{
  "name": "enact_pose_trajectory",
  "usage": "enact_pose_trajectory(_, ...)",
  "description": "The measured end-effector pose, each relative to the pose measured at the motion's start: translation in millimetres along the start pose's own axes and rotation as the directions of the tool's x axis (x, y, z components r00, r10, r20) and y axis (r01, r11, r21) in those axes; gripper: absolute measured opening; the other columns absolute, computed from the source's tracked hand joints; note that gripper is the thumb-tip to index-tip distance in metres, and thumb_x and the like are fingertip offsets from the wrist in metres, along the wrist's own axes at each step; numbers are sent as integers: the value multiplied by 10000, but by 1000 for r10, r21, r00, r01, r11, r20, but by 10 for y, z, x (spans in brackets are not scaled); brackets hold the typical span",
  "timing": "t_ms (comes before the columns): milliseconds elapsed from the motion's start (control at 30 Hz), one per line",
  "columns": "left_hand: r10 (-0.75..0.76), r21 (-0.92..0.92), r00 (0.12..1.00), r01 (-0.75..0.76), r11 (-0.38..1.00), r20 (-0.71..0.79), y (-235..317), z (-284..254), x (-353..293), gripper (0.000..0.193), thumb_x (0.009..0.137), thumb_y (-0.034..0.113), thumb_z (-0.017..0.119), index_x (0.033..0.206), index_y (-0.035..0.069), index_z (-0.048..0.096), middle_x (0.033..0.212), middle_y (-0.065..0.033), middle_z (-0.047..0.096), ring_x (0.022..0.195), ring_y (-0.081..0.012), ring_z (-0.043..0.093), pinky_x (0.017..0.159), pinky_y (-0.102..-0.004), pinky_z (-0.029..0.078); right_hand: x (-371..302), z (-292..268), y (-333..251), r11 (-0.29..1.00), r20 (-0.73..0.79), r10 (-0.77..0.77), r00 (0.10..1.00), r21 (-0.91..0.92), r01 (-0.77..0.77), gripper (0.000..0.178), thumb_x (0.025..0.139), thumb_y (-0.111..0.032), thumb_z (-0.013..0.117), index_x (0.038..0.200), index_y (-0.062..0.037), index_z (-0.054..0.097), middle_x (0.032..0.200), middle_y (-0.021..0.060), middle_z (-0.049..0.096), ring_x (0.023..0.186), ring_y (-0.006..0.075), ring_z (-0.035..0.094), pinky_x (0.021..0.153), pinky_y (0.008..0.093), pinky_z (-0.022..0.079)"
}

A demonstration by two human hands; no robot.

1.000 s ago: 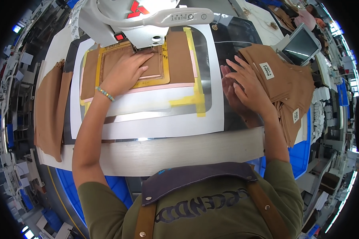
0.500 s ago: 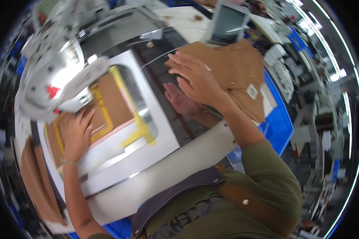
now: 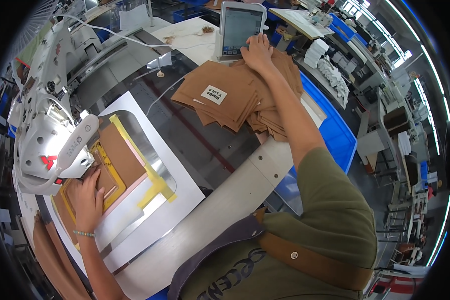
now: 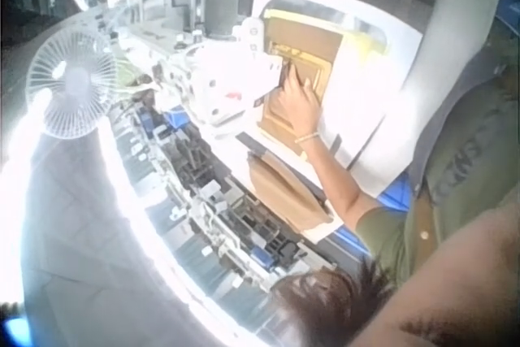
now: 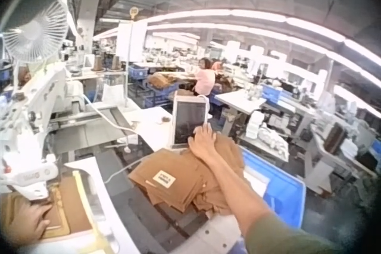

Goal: The recorder is operating an industrial sewing machine to assemble leather pouches or panels, adjusting the machine settings and handling small components.

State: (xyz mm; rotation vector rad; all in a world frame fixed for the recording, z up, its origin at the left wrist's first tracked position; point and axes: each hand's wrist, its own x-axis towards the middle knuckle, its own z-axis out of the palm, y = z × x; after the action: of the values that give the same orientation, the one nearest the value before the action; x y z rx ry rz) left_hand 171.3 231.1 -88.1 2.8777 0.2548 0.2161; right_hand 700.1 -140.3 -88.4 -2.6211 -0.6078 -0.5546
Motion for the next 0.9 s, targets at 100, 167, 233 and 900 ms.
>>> enact_pose_trajectory(100,3,-6,1000,-3,1000,-13,3,-14,-31,516,956,84,570,1465,26,507,1509,-159,520,1393,-390,433,1184,-471,304,52,67,-15,999,-13,25,1000,-21,-25,475,934,-310,605,1288,-1,537,1622,363,223,1560,476,99,1161,758,139)
enact_pose_trajectory(167,-1,32,1000,1,999,6,-11,0,-49,514,963,88,568,1469,28,507,1511,-156,517,1393,-389,433,1183,-471,305,31,86,15,998,-52,-35,998,-59,32,442,930,-301,610,1253,-3,553,1624,352,231,1565,450,110,1157,763,142)
enact_pose_trajectory(233,10,59,1000,-10,998,-3,-23,20,-55,511,969,93,567,1473,29,508,1514,-152,515,1393,-387,432,1182,-472,307,-3,111,66,997,-63,-59,996,-44,57,430,929,-299,609,1238,-4,562,1623,343,243,1565,442,117,1154,764,147)
enact_pose_trajectory(900,-46,-116,996,36,993,-82,-225,265,-28,416,1018,170,549,1421,69,565,1455,-187,546,1325,-382,511,1116,-454,403,-1851,-192,-1564,623,-91,-721,687,351,699,261,923,-103,599,1169,-39,658,1598,197,406,1501,421,308,1209,531,258)
